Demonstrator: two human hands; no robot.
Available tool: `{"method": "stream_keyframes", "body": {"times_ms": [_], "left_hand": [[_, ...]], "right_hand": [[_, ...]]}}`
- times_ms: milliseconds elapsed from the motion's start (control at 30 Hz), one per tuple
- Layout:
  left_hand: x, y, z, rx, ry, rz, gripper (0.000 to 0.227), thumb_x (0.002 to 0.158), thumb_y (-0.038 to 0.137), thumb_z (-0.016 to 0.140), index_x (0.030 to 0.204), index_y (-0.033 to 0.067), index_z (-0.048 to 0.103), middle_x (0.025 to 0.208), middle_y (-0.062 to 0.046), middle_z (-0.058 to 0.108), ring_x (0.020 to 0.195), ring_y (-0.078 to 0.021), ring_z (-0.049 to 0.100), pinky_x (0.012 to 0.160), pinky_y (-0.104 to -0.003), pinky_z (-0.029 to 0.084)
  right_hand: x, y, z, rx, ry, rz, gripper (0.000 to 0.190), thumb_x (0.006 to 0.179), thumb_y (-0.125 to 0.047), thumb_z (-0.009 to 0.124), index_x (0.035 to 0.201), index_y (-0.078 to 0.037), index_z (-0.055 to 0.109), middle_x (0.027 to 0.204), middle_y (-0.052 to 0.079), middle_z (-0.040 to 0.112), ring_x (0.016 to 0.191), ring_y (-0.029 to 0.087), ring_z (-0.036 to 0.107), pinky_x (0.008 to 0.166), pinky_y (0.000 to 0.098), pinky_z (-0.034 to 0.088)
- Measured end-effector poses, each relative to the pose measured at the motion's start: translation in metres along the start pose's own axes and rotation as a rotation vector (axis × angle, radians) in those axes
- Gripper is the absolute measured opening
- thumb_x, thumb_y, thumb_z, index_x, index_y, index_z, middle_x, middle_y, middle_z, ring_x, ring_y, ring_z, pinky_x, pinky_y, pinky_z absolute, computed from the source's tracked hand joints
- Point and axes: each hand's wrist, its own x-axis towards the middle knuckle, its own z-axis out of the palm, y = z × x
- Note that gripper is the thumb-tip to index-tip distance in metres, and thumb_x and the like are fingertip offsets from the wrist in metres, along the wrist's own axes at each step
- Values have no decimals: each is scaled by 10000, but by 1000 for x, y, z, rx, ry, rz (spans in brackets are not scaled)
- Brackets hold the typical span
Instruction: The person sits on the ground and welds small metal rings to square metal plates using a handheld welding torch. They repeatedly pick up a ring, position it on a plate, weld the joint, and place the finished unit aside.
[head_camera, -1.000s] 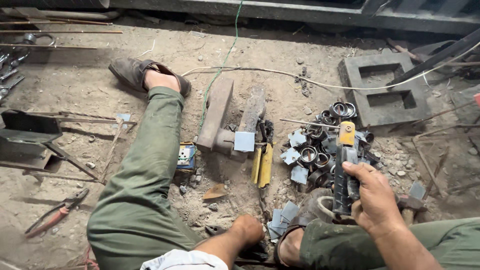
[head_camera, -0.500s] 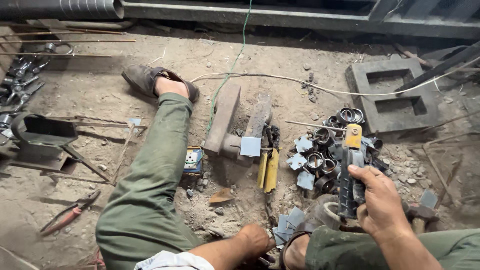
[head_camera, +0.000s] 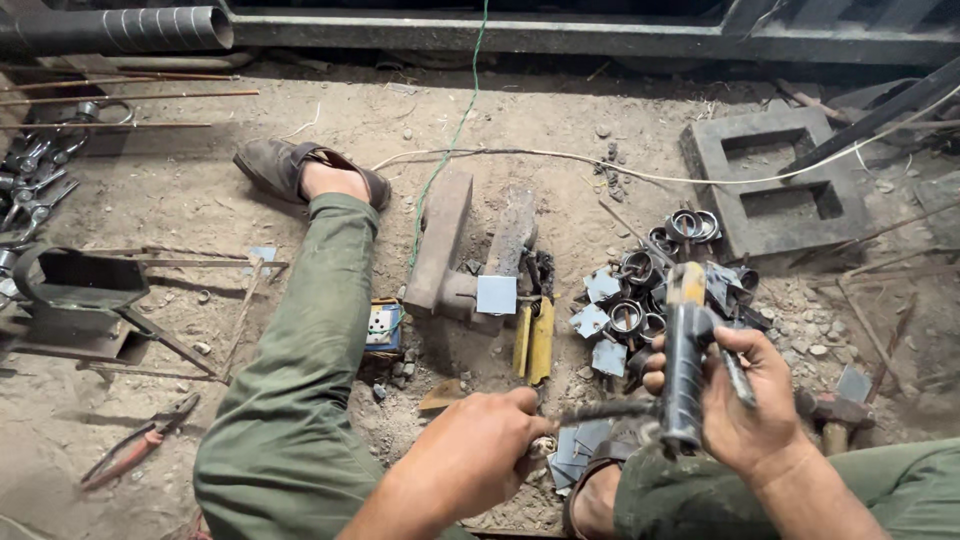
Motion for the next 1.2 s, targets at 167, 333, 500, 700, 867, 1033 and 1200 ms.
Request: {"method": "stream_keyframes", "body": {"times_ms": [167,333,500,700,867,1033,1200], "left_hand": [[-4,19,-6,-15,404,127,258,833,-6,664,1066,89,725,1092,-115,656,1034,-324,657,882,-436,542],[14,22,21,18,596,249,331,790,-86,595,1061,61,717,1206,-120,680,1172,-341,662,944,-397,573],[27,30,47,1,714,387,276,846,36,669,1114,4,724,1171,-153,672,1237,-358,651,1070,-417,553],[29,30,55,59,756,435,336,856,86,680,1181,15,726,1253,-146,662,1310,-357,647,1142,-399,532],[33,27,53,34,701,480,433,832,109,665,1246,-11,706,1242,-169,617,1296,-368,629,1143,-426,517],[33,19,60,-143,613,558,478,921,26,611,1399,28,607,1316,-166,616,1433,-370,589,1229,-434,484],[45,7,77,-753,552,-114,636,938,272,592,1512,92,386,1455,-144,513,1410,-300,491,1183,-407,383]], "right_hand": [[-9,11,15,-25,-42,45,631,894,-307,513,1375,101,498,1066,195,645,1038,349,628,990,521,520],[-12,28,22,-32,-199,43,629,883,-295,564,1416,24,466,1125,205,645,1267,400,580,951,707,474],[-14,37,13,4,-45,-84,629,842,-283,605,1375,36,504,1093,194,659,1193,408,591,951,561,499],[-17,48,14,-66,81,-233,620,786,-288,618,1323,17,563,1108,188,656,1195,397,602,1079,546,428],[-16,49,14,-32,58,-279,597,783,-262,635,1311,8,564,1102,175,642,1123,359,604,1048,535,437],[-12,52,10,-20,-38,-276,601,811,-236,649,1338,11,497,1062,152,589,988,300,585,968,488,456],[-12,52,14,-56,-76,-285,639,810,-224,646,1369,25,462,1051,149,573,950,282,573,961,536,460]]}}
